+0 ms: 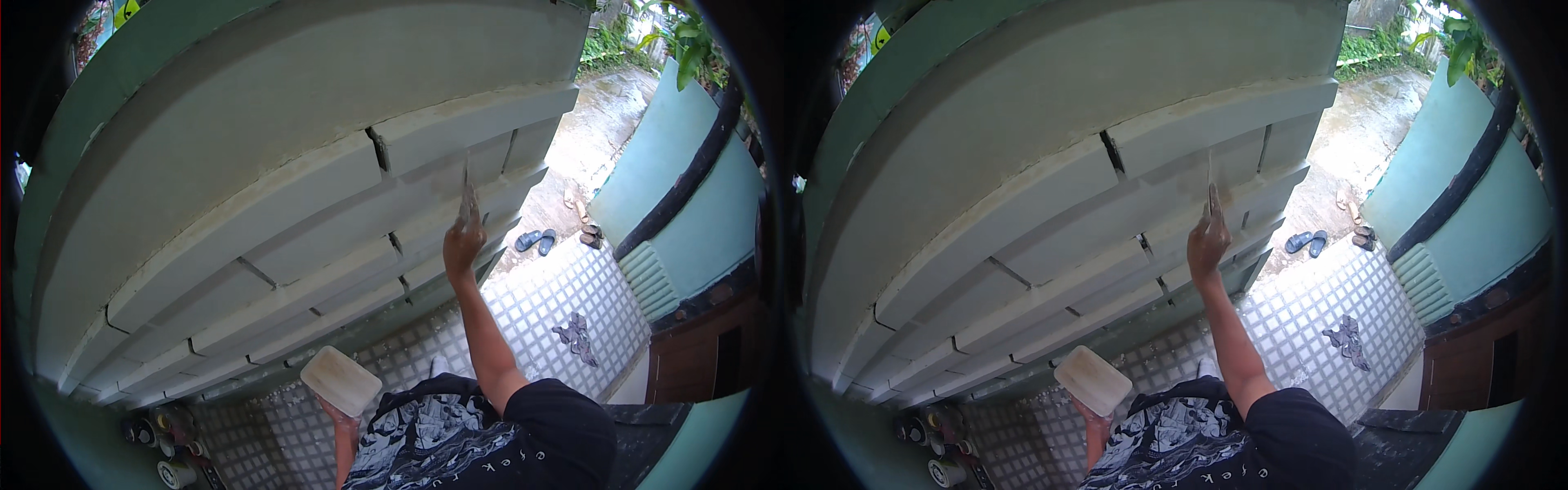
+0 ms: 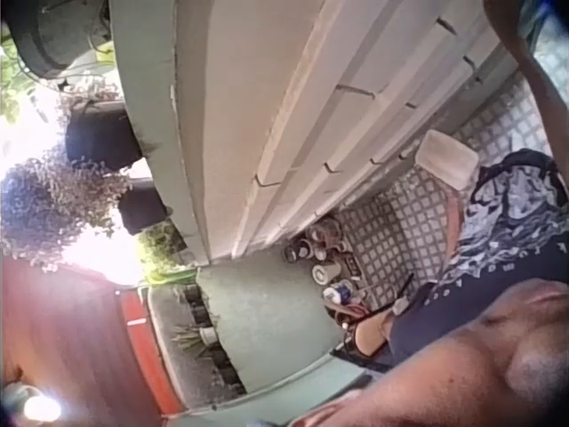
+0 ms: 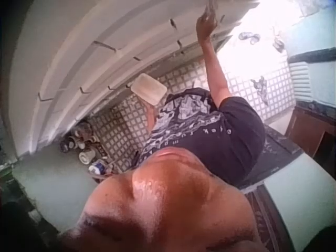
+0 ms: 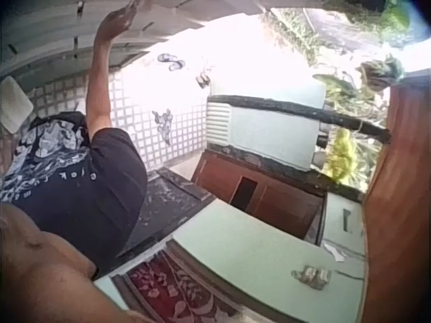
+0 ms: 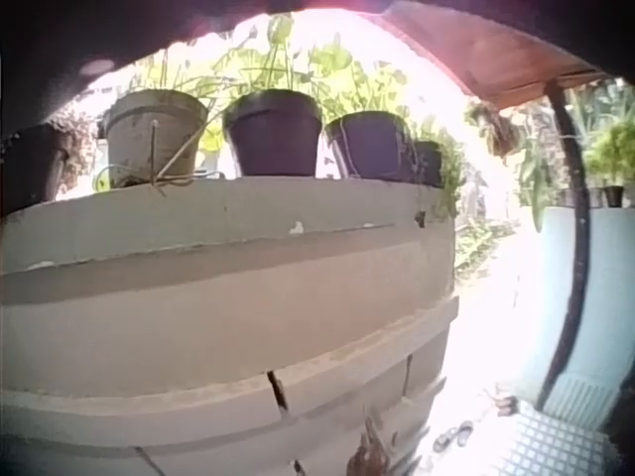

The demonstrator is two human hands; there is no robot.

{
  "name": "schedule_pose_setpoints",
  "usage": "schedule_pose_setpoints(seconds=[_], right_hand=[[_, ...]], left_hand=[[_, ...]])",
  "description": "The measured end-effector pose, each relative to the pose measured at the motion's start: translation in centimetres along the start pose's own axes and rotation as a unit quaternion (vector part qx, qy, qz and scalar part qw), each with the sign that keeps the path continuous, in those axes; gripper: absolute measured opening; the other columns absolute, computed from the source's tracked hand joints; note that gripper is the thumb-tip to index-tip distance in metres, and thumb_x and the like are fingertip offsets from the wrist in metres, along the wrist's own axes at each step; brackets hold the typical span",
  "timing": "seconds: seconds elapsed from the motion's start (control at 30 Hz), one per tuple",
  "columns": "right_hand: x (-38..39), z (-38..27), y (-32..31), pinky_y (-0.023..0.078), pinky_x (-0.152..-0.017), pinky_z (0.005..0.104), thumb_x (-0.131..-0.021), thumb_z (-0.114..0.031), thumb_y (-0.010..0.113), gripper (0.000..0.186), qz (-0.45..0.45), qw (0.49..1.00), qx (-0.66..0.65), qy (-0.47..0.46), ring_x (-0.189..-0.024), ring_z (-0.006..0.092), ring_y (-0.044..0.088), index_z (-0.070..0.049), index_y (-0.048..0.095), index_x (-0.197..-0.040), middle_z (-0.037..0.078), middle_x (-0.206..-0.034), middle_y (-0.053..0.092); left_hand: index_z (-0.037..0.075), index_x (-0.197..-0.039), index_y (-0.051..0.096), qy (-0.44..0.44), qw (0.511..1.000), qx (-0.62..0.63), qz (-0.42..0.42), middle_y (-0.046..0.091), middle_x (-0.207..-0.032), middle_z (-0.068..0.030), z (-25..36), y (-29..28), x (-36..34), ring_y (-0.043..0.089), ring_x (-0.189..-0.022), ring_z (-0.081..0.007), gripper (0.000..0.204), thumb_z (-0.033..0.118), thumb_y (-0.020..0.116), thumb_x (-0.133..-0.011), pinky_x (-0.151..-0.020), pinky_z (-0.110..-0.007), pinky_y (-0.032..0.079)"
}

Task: Applying patching compound to fill gaps between concrete wall blocks.

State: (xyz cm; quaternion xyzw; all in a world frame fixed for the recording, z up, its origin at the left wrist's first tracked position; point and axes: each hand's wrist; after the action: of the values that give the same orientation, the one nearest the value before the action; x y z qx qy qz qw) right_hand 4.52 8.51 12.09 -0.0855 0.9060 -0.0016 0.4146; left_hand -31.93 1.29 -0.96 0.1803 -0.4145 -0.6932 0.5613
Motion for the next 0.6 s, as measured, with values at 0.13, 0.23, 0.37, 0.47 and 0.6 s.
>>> schedule_pose_setpoints(seconds=[0.13,0.23,0.37,0.47,0.6], right_hand=[[-1.1,3.7,0.6,0.04,-0.099,0.042,-0.068,0.008,0.05,0.057,-0.056,0.972,0.119,-0.197,-0.121,0.0346,0.047,-0.008,0.057,-0.123,0.015,-0.126,0.054],[-2.4,5.2,1.5,0.041,-0.098,0.0433,-0.063,0.007,0.054,0.061,-0.032,0.945,0.141,-0.294,-0.121,0.0338,0.048,-0.012,0.06,-0.121,0.014,-0.126,0.054],[-2.2,6.5,1.7,0.04,-0.099,0.044,-0.063,0.01,0.054,0.059,-0.098,0.954,0.116,-0.258,-0.121,0.0325,0.049,-0.013,0.062,-0.118,0.012,-0.126,0.055],[0.5,7.6,0.3,0.04,-0.099,0.0449,-0.061,0.01,0.054,0.058,-0.147,0.936,0.084,-0.308,-0.117,0.0329,0.052,-0.014,0.065,-0.113,0.014,-0.118,0.06],[0.7,8.9,-1.6,0.038,-0.103,0.0447,-0.067,0.008,0.057,0.052,-0.245,0.925,0.028,-0.29,-0.118,0.0286,0.051,-0.015,0.064,-0.114,0.009,-0.121,0.059]], left_hand=[[0.018,-0.135,0.037,-0.004,1.0,-0.006,-0.008,0.051,-0.128,-0.0062,-0.2,-0.6,0.6,0.056,-0.11,-0.0314,0.061,0.058,0.038,-0.089,-0.089,-0.051,0.049],[0.018,-0.136,0.037,-0.001,1.0,-0.009,-0.007,0.051,-0.128,-0.0062,-0.1,-1.0,0.8,0.056,-0.11,-0.0314,0.062,0.058,0.038,-0.088,-0.089,-0.051,0.049],[0.018,-0.136,0.037,-0.004,1.0,-0.01,-0.007,0.051,-0.128,-0.0064,0.3,-1.2,1.1,0.056,-0.11,-0.0315,0.062,0.058,0.038,-0.088,-0.089,-0.051,0.049],[0.018,-0.136,0.037,-0.008,1.0,-0.009,-0.011,0.051,-0.128,-0.0064,0.3,-1.3,1.0,0.056,-0.11,-0.0315,0.062,0.058,0.038,-0.088,-0.089,-0.051,0.049],[0.018,-0.136,0.037,-0.013,1.0,-0.01,-0.025,0.051,-0.128,-0.0065,0.3,-1.5,1.0,0.055,-0.11,-0.0316,0.063,0.059,0.038,-0.088,-0.089,-0.051,0.049]])
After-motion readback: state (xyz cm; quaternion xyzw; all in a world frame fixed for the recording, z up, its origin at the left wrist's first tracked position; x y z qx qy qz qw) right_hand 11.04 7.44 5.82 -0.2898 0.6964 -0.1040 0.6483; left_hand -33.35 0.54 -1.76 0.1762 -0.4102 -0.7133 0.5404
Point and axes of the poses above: each hand's wrist, its own x-axis away from the middle knuckle, its own y-axis out of the palm, z = x × y
